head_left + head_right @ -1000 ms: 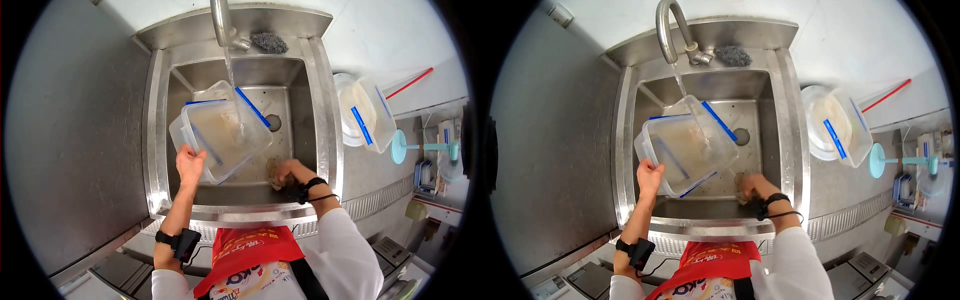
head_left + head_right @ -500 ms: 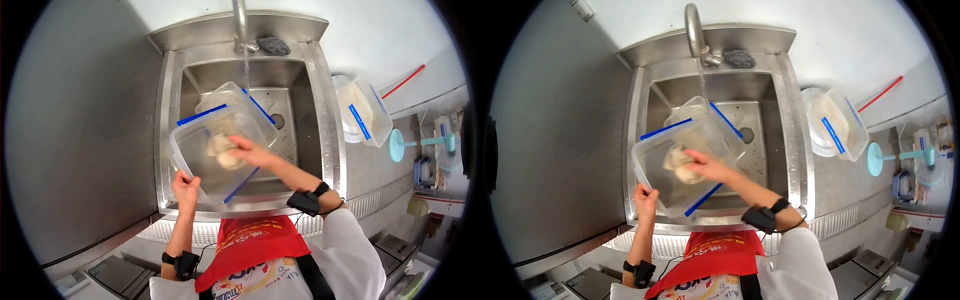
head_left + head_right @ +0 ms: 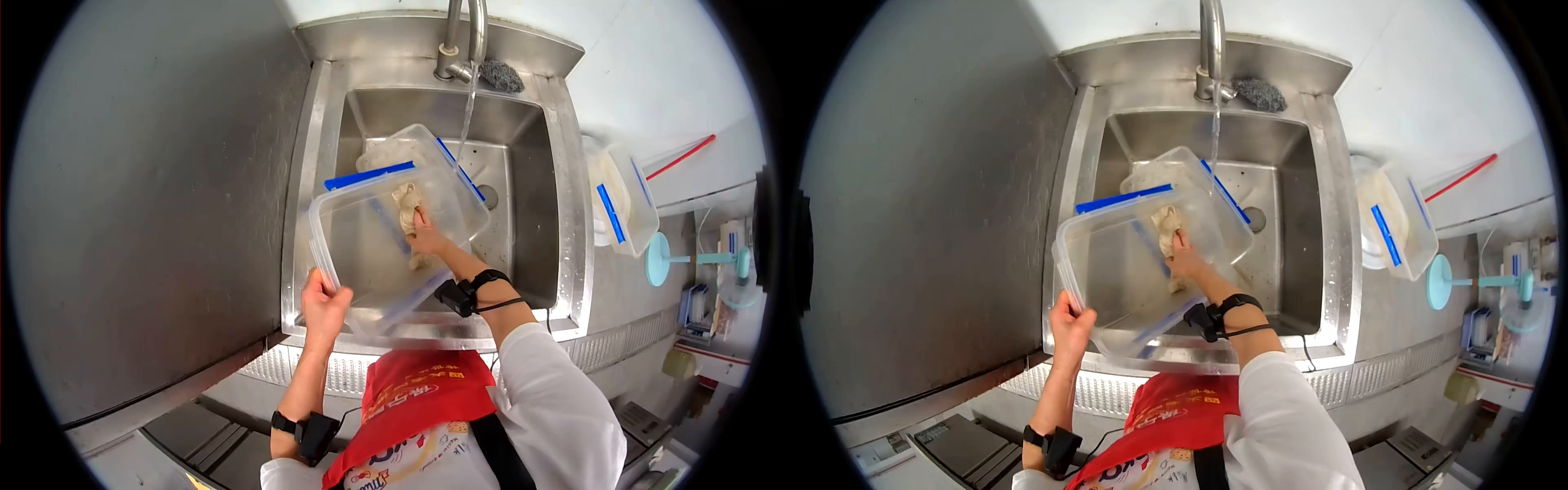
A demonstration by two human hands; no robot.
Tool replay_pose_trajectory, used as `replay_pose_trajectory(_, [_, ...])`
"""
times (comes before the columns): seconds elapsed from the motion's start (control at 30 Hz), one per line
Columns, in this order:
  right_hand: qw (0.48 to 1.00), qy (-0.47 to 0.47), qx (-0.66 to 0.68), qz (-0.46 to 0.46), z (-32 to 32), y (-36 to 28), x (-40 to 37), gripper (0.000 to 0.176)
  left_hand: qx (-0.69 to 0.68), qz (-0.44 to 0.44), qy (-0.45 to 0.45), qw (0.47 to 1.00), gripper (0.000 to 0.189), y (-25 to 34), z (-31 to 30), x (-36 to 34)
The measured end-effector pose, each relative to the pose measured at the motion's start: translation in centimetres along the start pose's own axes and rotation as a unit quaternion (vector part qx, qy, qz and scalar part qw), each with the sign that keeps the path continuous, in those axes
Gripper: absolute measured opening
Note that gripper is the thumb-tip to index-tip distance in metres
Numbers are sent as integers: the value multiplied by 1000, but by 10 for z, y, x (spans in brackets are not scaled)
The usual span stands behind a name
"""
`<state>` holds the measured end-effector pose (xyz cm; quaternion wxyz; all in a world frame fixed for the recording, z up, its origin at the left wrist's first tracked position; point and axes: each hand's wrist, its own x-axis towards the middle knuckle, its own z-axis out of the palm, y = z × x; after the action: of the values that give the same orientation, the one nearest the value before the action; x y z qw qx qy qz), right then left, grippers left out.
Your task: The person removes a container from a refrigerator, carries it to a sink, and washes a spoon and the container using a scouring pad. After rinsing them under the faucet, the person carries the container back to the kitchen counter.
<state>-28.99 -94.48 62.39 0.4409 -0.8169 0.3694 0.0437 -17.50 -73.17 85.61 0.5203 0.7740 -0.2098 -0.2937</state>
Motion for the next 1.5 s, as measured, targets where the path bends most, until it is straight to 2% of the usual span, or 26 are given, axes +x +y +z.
replay_pose_trajectory(0.1, [995, -97, -27, 16, 1, -37, -28, 57, -14, -13, -1, 1000, 19, 2, 6, 5])
replay_pose_trajectory(0.17, [982, -138, -29, -127, -9, -87, -61, 49, -30, -27, -4, 999, 19, -1, 9, 9])
replay_pose_trajectory(0.23, [965, -212, 57, -144, -17, -137, -86, 48, -5, -6, 1, 1000, 20, 2, 14, 7])
replay_pose_trajectory(0.33, [954, -228, 56, -188, -7, -144, -108, 44, 31, 31, 8, 999, 20, -10, 18, 8])
replay_pose_trajectory(0.4, [951, -268, -48, -147, -7, -89, -78, 42, 51, 31, 8, 998, 20, -10, 13, 6])
replay_pose_trajectory(0.47, [960, -101, -154, -212, 6, 2, -56, 37, 28, 9, 4, 1000, 20, -4, 9, 5])
replay_pose_trajectory(0.5, [965, -103, -174, -170, -7, 26, -56, 37, 18, -3, -1, 1000, 21, 1, 7, 4])
replay_pose_trajectory(0.57, [972, -95, -192, -96, -18, 34, -50, 36, 30, 9, 11, 999, 21, 4, 10, 1])
replay_pose_trajectory(0.63, [979, -72, -187, -29, -21, 15, -58, 36, 41, 42, 26, 998, 21, -4, 18, -1])
replay_pose_trajectory(0.67, [982, -104, -148, -48, -20, -10, -66, 34, 53, 28, 32, 998, 21, -1, 20, 1])
replay_pose_trajectory(0.77, [975, -192, -13, -109, -43, -120, -117, 35, 41, 59, 50, 996, 23, -11, 27, 10])
replay_pose_trajectory(0.83, [960, -227, 61, -156, -36, -149, -129, 43, 12, 48, 49, 998, 24, -13, 28, 12])
replay_pose_trajectory(0.93, [946, -200, 122, -223, -33, -126, -129, 54, -27, 25, 29, 999, 26, -3, 23, 20])
replay_pose_trajectory(1.0, [947, -249, 121, -160, -50, -89, -117, 64, -58, 17, 16, 998, 28, 2, 12, 26])
replay_pose_trajectory(1.07, [971, -207, -13, -120, -73, -45, -111, 68, -76, 29, 8, 997, 27, 11, -7, 42])
replay_pose_trajectory(1.13, [959, -281, -32, -30, -101, -20, -123, 70, -73, 16, -15, 997, 24, 17, -21, 60])
replay_pose_trajectory(1.23, [946, -145, -175, -231, -99, -1, -157, 70, -36, -25, -75, 996, 17, 28, -22, 92])
replay_pose_trajectory(1.27, [943, -99, -185, -258, -95, -2, -165, 62, -23, -36, -95, 995, 14, 28, -16, 101])
replay_pose_trajectory(1.37, [957, -54, -199, -206, -75, 2, -162, 52, 16, -45, -145, 988, 9, 39, 6, 120])
replay_pose_trajectory(1.4, [955, -53, -208, -206, -75, -2, -162, 44, 32, -46, -161, 985, 10, 43, 13, 125])
replay_pose_trajectory(1.5, [953, -77, -102, -276, -76, 2, -157, 38, 68, -41, -143, 986, 35, 60, 31, 141])
